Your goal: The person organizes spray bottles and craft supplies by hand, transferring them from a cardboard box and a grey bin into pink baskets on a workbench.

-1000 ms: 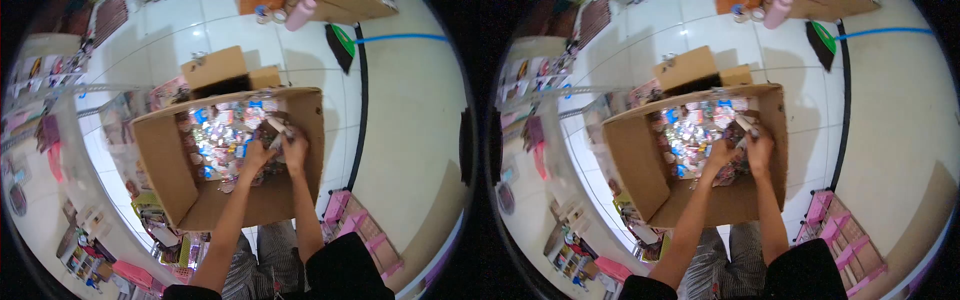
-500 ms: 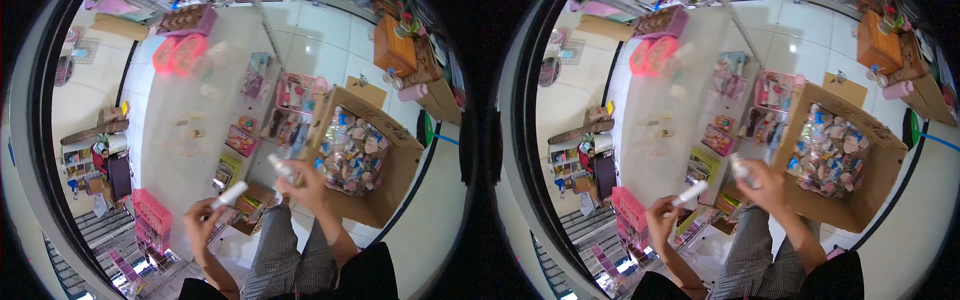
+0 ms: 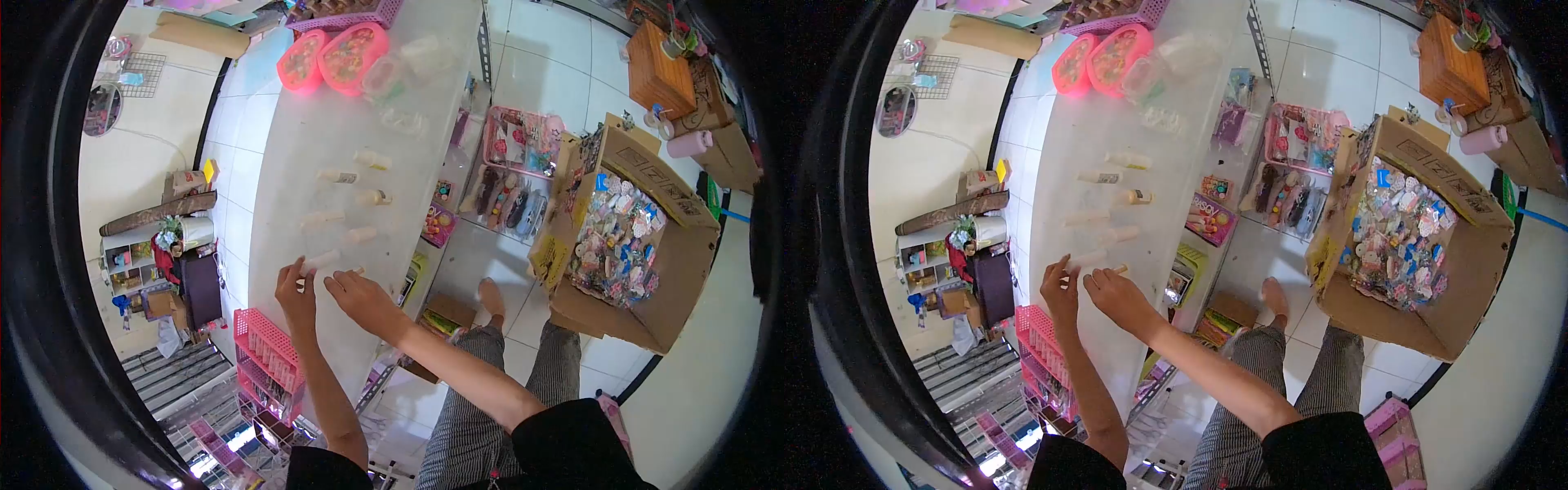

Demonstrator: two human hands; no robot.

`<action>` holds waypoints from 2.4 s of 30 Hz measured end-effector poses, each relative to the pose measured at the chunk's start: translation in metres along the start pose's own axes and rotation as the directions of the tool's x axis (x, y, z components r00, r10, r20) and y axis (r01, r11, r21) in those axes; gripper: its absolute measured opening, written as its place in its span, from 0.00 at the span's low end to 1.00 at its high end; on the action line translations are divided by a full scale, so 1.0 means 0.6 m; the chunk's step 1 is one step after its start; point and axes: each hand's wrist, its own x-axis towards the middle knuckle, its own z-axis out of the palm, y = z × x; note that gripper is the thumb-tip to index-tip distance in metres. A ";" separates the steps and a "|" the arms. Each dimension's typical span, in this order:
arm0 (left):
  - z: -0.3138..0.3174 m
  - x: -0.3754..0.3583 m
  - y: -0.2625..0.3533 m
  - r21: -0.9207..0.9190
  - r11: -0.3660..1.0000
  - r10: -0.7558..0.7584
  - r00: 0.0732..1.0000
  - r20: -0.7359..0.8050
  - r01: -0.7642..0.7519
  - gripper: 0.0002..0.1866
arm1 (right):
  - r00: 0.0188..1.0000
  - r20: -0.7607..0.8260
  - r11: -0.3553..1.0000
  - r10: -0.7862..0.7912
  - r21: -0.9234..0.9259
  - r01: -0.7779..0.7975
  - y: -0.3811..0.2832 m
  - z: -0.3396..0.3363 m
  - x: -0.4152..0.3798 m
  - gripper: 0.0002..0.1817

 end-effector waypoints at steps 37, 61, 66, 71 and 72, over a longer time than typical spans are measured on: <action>0.753 -0.245 0.777 -0.324 0.696 0.711 0.554 0.432 -0.641 0.21 | 0.176 -0.745 0.446 0.644 0.178 -0.877 0.488 -0.621 -0.601 0.22; 0.822 -0.209 0.755 0.211 0.678 0.521 0.663 0.537 -0.704 0.06 | 0.466 -0.578 0.383 0.669 -0.269 -0.884 0.635 -0.654 -0.584 0.10; 0.852 -0.222 0.772 0.212 0.739 0.486 0.723 0.491 -0.640 0.07 | 0.347 -0.334 0.293 0.877 -0.201 -0.935 0.645 -0.664 -0.596 0.19; 0.770 -0.207 0.781 -0.167 0.937 0.349 0.793 0.500 -0.308 0.21 | 0.491 -0.570 0.550 0.658 -0.081 -0.831 0.552 -0.673 -0.583 0.18; 0.755 -0.206 0.780 -0.154 0.954 0.300 0.784 0.543 -0.258 0.17 | 0.426 -0.631 0.458 0.648 -0.124 -0.881 0.540 -0.667 -0.587 0.17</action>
